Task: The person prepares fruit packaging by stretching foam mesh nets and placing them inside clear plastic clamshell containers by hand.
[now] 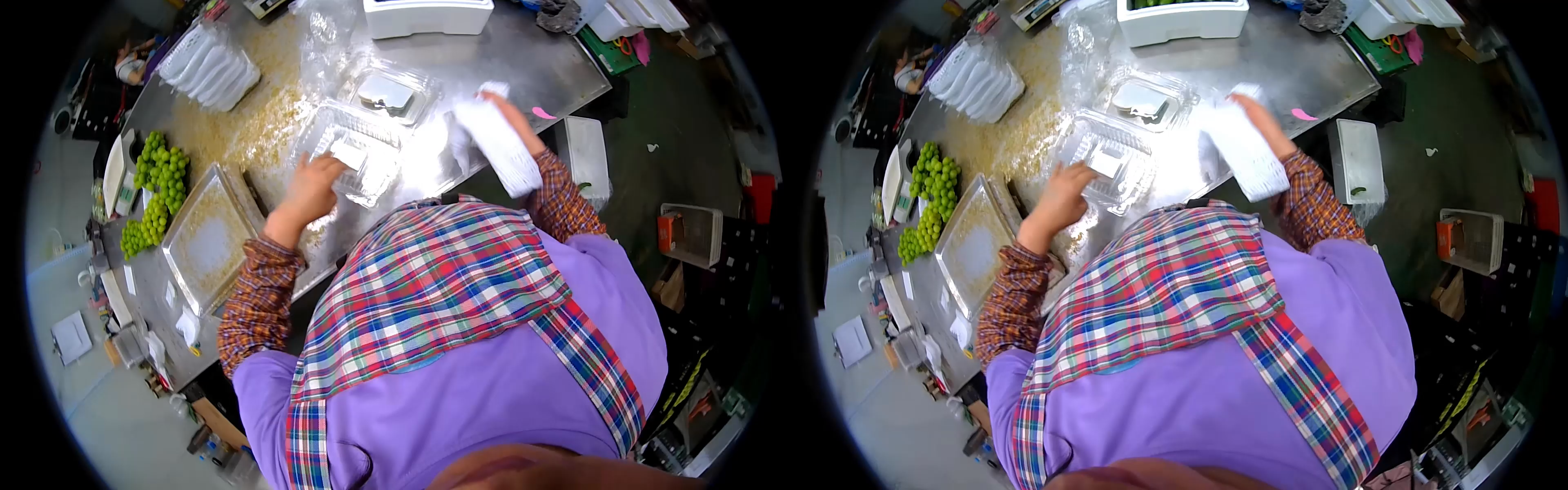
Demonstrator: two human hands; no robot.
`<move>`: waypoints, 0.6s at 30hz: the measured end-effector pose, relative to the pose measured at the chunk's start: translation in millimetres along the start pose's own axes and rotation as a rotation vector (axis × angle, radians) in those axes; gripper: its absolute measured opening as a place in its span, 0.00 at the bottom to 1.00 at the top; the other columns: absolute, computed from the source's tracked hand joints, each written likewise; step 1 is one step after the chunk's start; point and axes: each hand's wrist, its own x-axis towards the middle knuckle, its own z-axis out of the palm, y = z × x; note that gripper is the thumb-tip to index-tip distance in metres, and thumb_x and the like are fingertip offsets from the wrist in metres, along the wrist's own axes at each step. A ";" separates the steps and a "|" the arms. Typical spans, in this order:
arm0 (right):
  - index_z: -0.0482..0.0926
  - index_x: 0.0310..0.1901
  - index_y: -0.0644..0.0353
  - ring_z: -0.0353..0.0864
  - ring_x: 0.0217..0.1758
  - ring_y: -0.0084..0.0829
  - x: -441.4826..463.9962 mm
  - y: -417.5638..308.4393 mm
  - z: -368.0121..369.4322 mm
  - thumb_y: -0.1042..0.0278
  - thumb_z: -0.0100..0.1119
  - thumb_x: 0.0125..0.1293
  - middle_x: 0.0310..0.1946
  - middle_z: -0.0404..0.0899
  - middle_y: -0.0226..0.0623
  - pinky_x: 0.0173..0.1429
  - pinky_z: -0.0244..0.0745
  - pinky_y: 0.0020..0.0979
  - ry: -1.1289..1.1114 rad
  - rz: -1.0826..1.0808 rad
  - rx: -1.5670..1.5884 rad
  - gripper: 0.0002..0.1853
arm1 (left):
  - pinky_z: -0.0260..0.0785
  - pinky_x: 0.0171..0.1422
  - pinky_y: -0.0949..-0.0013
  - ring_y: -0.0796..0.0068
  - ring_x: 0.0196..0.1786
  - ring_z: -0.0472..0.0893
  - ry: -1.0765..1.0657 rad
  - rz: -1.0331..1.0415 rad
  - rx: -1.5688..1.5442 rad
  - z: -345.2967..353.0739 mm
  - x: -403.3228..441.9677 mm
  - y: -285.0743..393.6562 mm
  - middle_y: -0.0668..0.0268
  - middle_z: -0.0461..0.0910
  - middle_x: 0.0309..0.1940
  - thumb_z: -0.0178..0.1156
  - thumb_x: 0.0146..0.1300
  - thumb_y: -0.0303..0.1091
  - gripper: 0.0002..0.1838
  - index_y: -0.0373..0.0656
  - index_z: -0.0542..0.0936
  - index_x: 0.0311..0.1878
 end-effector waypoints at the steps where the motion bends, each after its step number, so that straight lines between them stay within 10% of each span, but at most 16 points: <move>1: 0.72 0.58 0.61 0.83 0.44 0.30 18.2 -8.3 -18.3 0.58 0.50 0.72 0.46 0.81 0.38 0.50 0.79 0.29 -0.044 -0.002 0.101 0.19 | 0.53 0.71 0.37 0.55 0.64 0.72 0.030 0.002 0.091 6.7 -5.9 -13.6 0.60 0.78 0.52 0.55 0.49 0.21 0.20 0.44 0.78 0.48; 9: 0.72 0.50 0.62 0.80 0.47 0.37 162.7 -31.3 -73.2 0.65 0.51 0.72 0.46 0.77 0.40 0.48 0.79 0.41 0.381 -0.403 0.474 0.11 | 0.71 0.34 0.56 0.55 0.30 0.80 0.016 -0.172 0.150 36.2 -17.9 -3.4 0.59 0.78 0.22 0.57 0.55 0.30 0.03 0.45 0.77 0.27; 18: 0.72 0.56 0.66 0.80 0.46 0.32 203.1 -58.7 -76.9 0.82 0.55 0.63 0.46 0.79 0.36 0.51 0.74 0.31 0.406 -0.723 0.026 0.19 | 0.71 0.31 0.57 0.55 0.28 0.79 0.164 -0.464 -0.041 46.3 9.0 57.8 0.60 0.78 0.24 0.61 0.61 0.40 0.12 0.42 0.74 0.30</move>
